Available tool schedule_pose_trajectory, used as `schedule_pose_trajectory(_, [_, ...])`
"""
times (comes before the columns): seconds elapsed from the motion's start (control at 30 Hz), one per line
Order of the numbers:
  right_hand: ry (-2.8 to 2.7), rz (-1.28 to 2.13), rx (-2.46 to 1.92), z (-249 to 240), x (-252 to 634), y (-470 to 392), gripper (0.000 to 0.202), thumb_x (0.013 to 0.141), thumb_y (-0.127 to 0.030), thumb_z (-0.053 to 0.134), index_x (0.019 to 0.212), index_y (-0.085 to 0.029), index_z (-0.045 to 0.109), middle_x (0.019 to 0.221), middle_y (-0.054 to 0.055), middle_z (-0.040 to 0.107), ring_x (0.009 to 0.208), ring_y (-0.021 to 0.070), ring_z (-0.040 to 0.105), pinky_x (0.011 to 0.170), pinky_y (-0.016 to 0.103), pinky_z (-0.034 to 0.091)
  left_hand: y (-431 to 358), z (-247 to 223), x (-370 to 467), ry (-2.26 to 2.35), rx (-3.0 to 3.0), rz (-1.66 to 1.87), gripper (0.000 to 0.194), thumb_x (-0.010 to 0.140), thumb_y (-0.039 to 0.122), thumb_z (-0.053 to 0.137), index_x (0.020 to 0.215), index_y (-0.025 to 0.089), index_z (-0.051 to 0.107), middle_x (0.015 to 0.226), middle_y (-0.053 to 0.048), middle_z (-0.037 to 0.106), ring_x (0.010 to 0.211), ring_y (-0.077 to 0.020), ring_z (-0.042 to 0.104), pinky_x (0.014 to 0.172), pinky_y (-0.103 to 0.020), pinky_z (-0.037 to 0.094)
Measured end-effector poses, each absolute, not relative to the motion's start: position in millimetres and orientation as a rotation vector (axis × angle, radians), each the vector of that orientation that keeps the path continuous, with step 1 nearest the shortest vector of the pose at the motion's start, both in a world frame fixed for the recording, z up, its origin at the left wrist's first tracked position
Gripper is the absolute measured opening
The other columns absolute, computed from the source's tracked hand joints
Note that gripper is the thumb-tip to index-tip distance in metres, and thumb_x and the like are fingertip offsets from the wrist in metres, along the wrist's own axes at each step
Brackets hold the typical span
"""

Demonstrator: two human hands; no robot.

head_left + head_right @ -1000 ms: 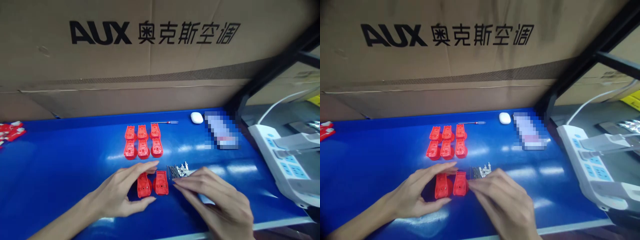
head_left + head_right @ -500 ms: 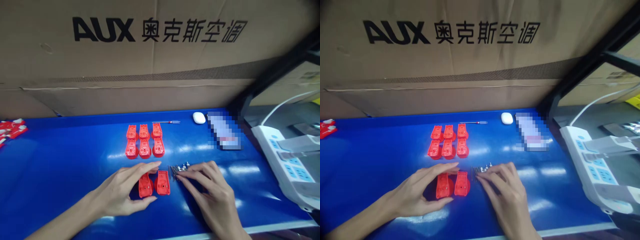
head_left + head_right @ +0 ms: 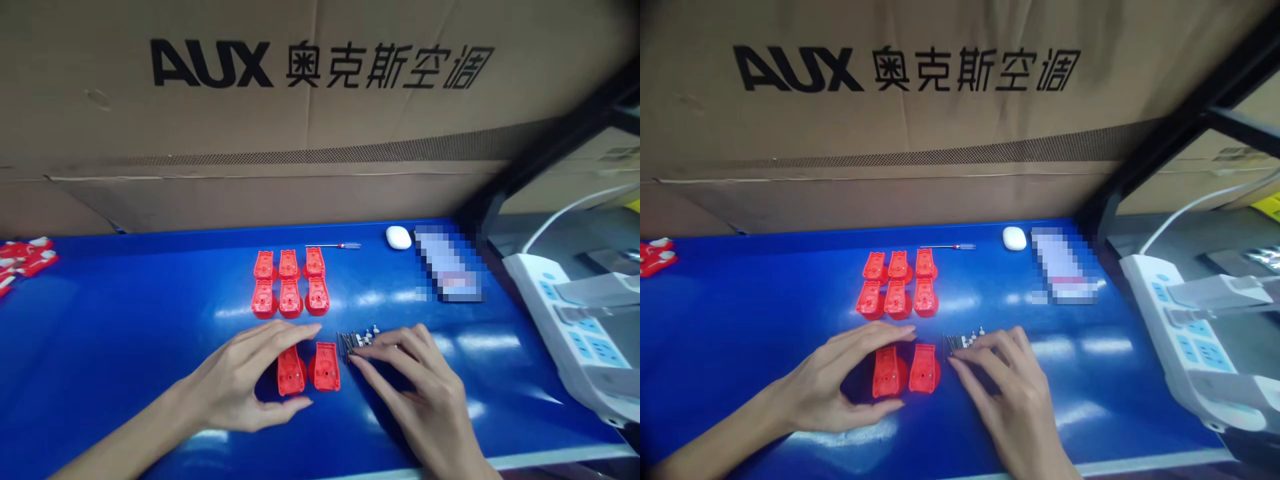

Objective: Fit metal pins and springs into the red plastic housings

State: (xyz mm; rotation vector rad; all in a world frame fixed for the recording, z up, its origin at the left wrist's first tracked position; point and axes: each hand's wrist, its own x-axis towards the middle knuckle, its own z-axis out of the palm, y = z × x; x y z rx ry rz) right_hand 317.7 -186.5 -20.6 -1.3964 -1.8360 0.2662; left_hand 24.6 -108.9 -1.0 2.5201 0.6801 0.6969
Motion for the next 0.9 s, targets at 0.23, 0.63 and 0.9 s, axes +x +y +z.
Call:
schedule_pose_trajectory(0.23, [-2.004, 0.442, -1.422, -3, 304, -186, 0.048, 0.100, -0.041, 0.080, 0.145, -0.032, 0.066, 0.134, 0.008, 0.070, 0.119, 0.0283, 0.067, 0.098, 0.047, 0.061, -103, 10, 21, 0.707, 2.643, 0.591, 0.087, 0.090, 0.037, 0.084, 0.165, 0.022, 0.042, 0.145, -0.016, 0.074, 0.127, -0.0338, 0.076, 0.116, -0.050, 0.060])
schedule_pose_trajectory(0.63, [-2.066, 0.228, -1.245, 23, 320, -161, 0.043, 0.101, -0.035, 0.079, 0.142, -0.027, 0.069, 0.123, 0.009, 0.078, 0.106, 0.0263, 0.074, 0.098, 0.051, 0.062, -101, 12, 20, 0.663, 2.579, 0.650, 0.063, 0.089, 0.024, 0.079, 0.146, 0.022, 0.053, 0.128, -0.011, 0.079, 0.115, -0.0295, 0.079, 0.108, -0.047, 0.062])
schedule_pose_trajectory(0.9, [-2.006, 0.312, -1.400, 9, 364, -68, 0.030, 0.102, -0.037, 0.079, 0.128, -0.023, 0.076, 0.130, 0.011, 0.077, 0.119, 0.0284, 0.073, 0.099, 0.045, 0.061, -103, 5, 19, 0.664, 2.526, 0.702, 0.063, 0.091, 0.023, 0.083, 0.146, 0.023, 0.053, 0.131, -0.010, 0.079, 0.121, -0.0270, 0.079, 0.115, -0.044, 0.062])
